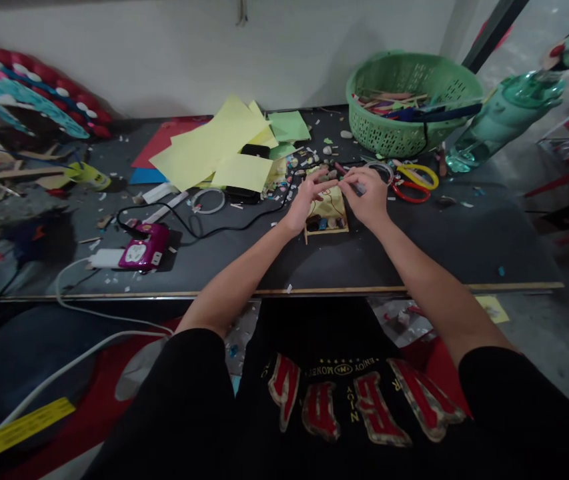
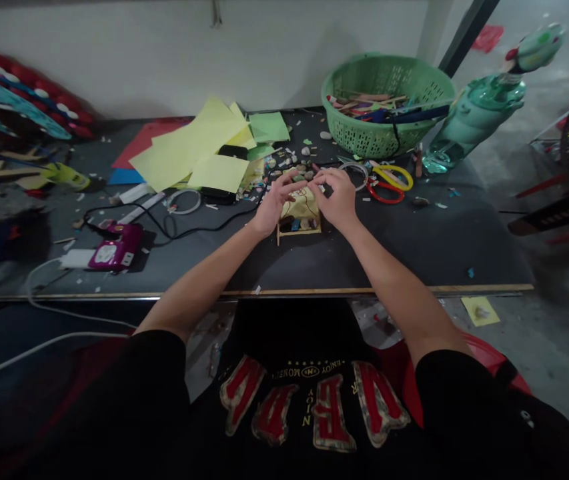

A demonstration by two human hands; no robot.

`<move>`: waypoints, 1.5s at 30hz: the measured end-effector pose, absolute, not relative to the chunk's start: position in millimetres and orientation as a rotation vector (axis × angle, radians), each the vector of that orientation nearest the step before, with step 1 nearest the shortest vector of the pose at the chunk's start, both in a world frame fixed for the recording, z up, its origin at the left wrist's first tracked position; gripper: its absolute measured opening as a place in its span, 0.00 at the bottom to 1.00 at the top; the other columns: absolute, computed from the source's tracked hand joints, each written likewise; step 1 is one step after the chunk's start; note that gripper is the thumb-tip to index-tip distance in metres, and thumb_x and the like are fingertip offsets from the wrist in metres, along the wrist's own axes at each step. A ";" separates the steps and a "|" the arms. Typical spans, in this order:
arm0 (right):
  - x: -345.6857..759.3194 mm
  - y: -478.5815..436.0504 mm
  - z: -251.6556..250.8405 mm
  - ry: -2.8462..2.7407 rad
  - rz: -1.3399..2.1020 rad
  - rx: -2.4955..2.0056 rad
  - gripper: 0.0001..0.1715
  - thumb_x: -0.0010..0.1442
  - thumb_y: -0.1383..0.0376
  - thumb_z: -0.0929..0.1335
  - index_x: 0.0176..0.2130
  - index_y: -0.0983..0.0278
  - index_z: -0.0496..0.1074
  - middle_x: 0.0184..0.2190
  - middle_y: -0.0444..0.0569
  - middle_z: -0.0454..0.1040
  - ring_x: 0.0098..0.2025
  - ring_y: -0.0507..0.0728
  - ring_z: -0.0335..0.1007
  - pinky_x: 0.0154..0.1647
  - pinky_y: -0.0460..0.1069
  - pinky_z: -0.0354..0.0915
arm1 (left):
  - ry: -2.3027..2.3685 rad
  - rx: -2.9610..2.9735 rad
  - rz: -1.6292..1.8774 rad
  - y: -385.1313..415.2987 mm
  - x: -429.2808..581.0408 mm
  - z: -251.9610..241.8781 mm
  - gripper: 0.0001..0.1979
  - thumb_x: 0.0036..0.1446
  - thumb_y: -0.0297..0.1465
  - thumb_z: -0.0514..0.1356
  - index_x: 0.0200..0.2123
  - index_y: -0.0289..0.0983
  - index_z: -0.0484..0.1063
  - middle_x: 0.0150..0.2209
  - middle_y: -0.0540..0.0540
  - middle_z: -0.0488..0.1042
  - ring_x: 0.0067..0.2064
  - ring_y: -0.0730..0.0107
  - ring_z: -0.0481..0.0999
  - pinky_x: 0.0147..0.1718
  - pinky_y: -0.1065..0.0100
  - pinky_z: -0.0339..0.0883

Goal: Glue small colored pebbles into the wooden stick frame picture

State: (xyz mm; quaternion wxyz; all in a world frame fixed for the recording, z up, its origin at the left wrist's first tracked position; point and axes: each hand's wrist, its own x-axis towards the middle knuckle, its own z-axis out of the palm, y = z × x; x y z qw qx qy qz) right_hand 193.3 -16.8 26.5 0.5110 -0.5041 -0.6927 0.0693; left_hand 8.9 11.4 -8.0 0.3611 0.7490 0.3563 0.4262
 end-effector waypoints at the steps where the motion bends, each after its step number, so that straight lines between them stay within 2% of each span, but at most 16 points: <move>1: 195.9 -15.7 27.3 -1.647 0.163 -1.243 0.10 0.62 0.59 0.68 0.31 0.61 0.75 0.40 0.51 0.78 0.47 0.60 0.73 0.55 0.59 0.67 | 0.941 1.917 1.135 14.5 8.6 -7.8 0.39 0.66 0.54 0.25 0.63 0.50 0.64 0.64 0.46 0.64 0.59 0.61 0.71 0.46 0.58 0.75; 3: 203.5 -12.1 27.3 -1.568 0.141 -1.312 0.14 0.64 0.57 0.65 0.33 0.61 0.74 0.42 0.54 0.77 0.49 0.61 0.72 0.54 0.60 0.67 | 1.045 1.871 1.246 23.3 -0.4 -3.1 0.37 0.67 0.52 0.24 0.67 0.49 0.55 0.66 0.44 0.62 0.58 0.63 0.72 0.45 0.57 0.75; 5: 212.6 -7.2 24.9 -1.472 0.106 -1.369 0.18 0.67 0.54 0.61 0.37 0.62 0.74 0.44 0.56 0.75 0.50 0.61 0.71 0.52 0.60 0.68 | 1.228 1.852 1.398 34.1 -21.9 6.6 0.33 0.68 0.52 0.28 0.67 0.50 0.54 0.65 0.43 0.63 0.57 0.63 0.72 0.45 0.57 0.76; 8: 221.2 -0.7 18.6 -1.453 0.089 -1.450 0.22 0.69 0.53 0.58 0.45 0.62 0.73 0.47 0.58 0.74 0.51 0.63 0.71 0.49 0.60 0.69 | 1.515 2.110 1.484 47.6 -64.3 23.3 0.24 0.67 0.52 0.45 0.52 0.46 0.71 0.56 0.41 0.70 0.58 0.57 0.69 0.51 0.53 0.73; 10: 220.0 1.3 15.0 -1.508 0.089 -1.506 0.22 0.68 0.54 0.58 0.51 0.62 0.71 0.50 0.58 0.73 0.53 0.63 0.70 0.51 0.61 0.69 | 1.625 2.294 1.385 51.4 -84.5 29.3 0.18 0.68 0.45 0.49 0.46 0.44 0.74 0.53 0.40 0.72 0.60 0.53 0.67 0.59 0.47 0.65; 12: 214.6 0.9 13.1 -1.595 0.080 -1.537 0.21 0.67 0.56 0.61 0.55 0.61 0.69 0.52 0.58 0.72 0.57 0.64 0.67 0.56 0.63 0.66 | 1.604 2.422 1.196 50.9 -90.4 28.5 0.14 0.67 0.39 0.51 0.45 0.44 0.74 0.52 0.40 0.73 0.60 0.51 0.67 0.62 0.43 0.60; 16: 205.0 -2.6 13.9 -1.735 0.057 -1.528 0.19 0.63 0.63 0.63 0.53 0.60 0.69 0.55 0.57 0.70 0.61 0.65 0.63 0.64 0.65 0.59 | 1.534 2.558 0.859 45.4 -72.5 15.2 0.15 0.62 0.33 0.54 0.50 0.42 0.73 0.58 0.40 0.72 0.62 0.46 0.64 0.59 0.41 0.62; 20: 206.0 -2.0 13.8 -1.759 0.031 -1.517 0.17 0.61 0.67 0.63 0.50 0.60 0.69 0.53 0.57 0.71 0.60 0.65 0.64 0.64 0.65 0.59 | 1.611 2.523 0.820 44.5 -61.2 6.5 0.08 0.59 0.31 0.56 0.38 0.40 0.75 0.44 0.38 0.78 0.56 0.47 0.70 0.55 0.43 0.65; 22: 207.7 -0.8 12.8 -1.747 0.016 -1.511 0.16 0.60 0.68 0.64 0.48 0.60 0.70 0.52 0.56 0.72 0.59 0.65 0.65 0.63 0.64 0.60 | 1.655 2.474 0.935 46.7 -61.9 5.6 0.07 0.59 0.32 0.56 0.38 0.40 0.74 0.42 0.39 0.79 0.53 0.48 0.72 0.54 0.44 0.65; 25: 208.6 -0.9 12.3 -1.681 0.017 -1.508 0.14 0.58 0.68 0.65 0.45 0.60 0.71 0.47 0.54 0.74 0.55 0.64 0.68 0.59 0.61 0.63 | 1.694 2.418 1.097 53.9 -62.1 6.3 0.11 0.61 0.31 0.54 0.44 0.41 0.73 0.44 0.39 0.78 0.52 0.51 0.72 0.53 0.46 0.66; 29: 207.8 -4.5 13.9 -1.595 0.192 -1.584 0.10 0.59 0.66 0.63 0.41 0.61 0.71 0.26 0.47 0.72 0.35 0.61 0.73 0.45 0.57 0.67 | 1.632 2.472 1.038 74.2 -56.5 8.8 0.08 0.60 0.33 0.57 0.41 0.40 0.74 0.46 0.39 0.78 0.53 0.50 0.71 0.54 0.45 0.66; 32: 207.9 -6.2 14.4 -1.494 0.341 -1.607 0.12 0.60 0.64 0.63 0.44 0.61 0.69 0.21 0.44 0.69 0.25 0.57 0.69 0.36 0.55 0.65 | 1.649 2.471 0.936 95.5 -52.7 10.2 0.08 0.58 0.34 0.59 0.40 0.40 0.74 0.46 0.37 0.78 0.55 0.47 0.70 0.55 0.44 0.65; 35: 207.5 -6.9 14.2 -1.481 0.388 -1.525 0.15 0.60 0.63 0.63 0.47 0.62 0.68 0.20 0.42 0.68 0.23 0.56 0.67 0.33 0.53 0.64 | 1.660 2.467 0.818 115.5 -50.7 8.3 0.11 0.57 0.33 0.61 0.43 0.39 0.75 0.47 0.36 0.77 0.57 0.45 0.69 0.57 0.42 0.63; 38: 205.7 -8.8 14.6 -1.597 0.395 -1.434 0.17 0.60 0.63 0.64 0.49 0.62 0.67 0.18 0.39 0.65 0.20 0.54 0.64 0.31 0.52 0.63 | 1.658 2.476 0.699 128.3 -48.8 4.4 0.12 0.56 0.31 0.61 0.45 0.38 0.75 0.46 0.36 0.77 0.55 0.46 0.71 0.54 0.42 0.66; 41: 203.2 -11.5 15.8 -1.718 0.429 -1.406 0.19 0.61 0.63 0.63 0.51 0.61 0.67 0.16 0.37 0.63 0.18 0.53 0.60 0.30 0.51 0.61 | 1.672 2.497 0.691 132.1 -47.2 2.4 0.10 0.56 0.31 0.61 0.42 0.38 0.76 0.43 0.36 0.77 0.52 0.47 0.72 0.51 0.44 0.68; 45: 201.1 -14.5 18.0 -1.819 0.431 -1.414 0.20 0.62 0.61 0.63 0.53 0.61 0.68 0.15 0.37 0.61 0.18 0.53 0.58 0.29 0.51 0.58 | 1.660 2.475 0.736 127.7 -47.0 2.2 0.05 0.55 0.32 0.62 0.36 0.40 0.74 0.41 0.37 0.77 0.53 0.47 0.71 0.54 0.43 0.66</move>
